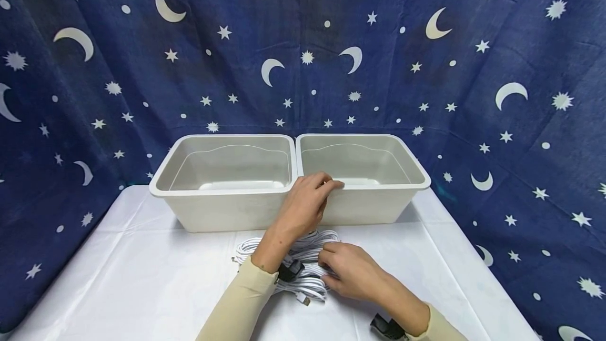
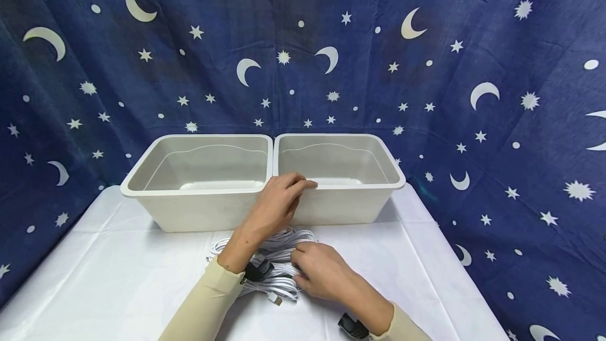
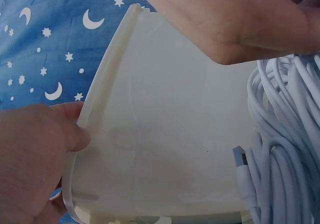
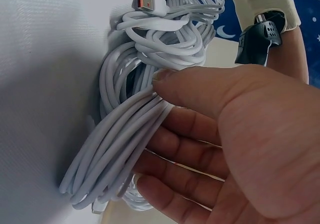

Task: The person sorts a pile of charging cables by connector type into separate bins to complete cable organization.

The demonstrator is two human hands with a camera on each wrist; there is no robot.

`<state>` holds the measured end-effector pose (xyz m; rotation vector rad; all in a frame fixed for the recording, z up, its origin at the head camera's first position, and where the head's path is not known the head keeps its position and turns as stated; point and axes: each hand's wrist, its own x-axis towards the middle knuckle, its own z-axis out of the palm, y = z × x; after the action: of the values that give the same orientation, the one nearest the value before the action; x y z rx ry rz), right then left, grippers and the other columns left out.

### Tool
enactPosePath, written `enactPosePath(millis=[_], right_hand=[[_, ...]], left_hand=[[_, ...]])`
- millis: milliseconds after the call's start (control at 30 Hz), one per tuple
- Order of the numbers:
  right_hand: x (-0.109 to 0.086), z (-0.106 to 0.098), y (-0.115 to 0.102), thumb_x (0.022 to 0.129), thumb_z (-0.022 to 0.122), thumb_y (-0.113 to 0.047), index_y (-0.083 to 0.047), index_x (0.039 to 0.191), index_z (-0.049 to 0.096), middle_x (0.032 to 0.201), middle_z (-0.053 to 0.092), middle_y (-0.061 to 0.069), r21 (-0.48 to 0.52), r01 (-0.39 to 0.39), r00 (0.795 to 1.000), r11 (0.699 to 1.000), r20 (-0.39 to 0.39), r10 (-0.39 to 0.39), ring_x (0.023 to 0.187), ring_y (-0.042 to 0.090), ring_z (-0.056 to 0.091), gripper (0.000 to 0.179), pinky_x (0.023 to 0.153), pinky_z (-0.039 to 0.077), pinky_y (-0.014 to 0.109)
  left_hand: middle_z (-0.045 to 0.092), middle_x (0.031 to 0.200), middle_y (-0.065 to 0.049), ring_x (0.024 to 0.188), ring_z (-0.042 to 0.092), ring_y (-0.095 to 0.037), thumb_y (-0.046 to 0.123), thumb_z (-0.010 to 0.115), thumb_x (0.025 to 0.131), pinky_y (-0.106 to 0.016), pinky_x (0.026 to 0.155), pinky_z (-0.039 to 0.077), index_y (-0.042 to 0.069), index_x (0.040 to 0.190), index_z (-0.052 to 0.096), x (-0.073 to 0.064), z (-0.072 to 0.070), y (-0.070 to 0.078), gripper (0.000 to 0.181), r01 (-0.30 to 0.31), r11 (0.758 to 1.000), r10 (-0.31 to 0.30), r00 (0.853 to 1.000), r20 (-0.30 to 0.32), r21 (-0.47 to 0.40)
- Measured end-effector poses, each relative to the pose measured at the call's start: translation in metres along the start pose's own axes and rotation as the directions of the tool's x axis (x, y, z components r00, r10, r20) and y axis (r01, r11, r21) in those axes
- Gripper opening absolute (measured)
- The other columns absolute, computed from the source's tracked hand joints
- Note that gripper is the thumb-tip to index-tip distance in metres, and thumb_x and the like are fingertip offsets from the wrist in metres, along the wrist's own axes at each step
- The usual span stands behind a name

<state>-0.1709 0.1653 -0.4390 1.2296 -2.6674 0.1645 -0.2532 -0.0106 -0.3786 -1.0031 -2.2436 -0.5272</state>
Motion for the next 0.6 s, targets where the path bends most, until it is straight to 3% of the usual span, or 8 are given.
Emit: enactPosePath(millis=[600], right_hand=[[-0.0006,0.0046,-0.0019,0.078,0.085,-0.021,-0.021,0.083,0.061,0.078,0.056,-0.014,0.025,-0.041,0.997,0.999,-0.059,0.042,0.067,0.001,0.046,0.024,0.060,0.047,0.026]], left_hand=[[0.068,0.116,-0.001,0.108,0.067,-0.022,-0.008,0.066,0.094,-0.040,0.091,0.051,0.021,0.129,0.073,0.0005,-0.0020,0.0018,0.047,0.007,1.000,-0.007,1.000,0.009,0.017]])
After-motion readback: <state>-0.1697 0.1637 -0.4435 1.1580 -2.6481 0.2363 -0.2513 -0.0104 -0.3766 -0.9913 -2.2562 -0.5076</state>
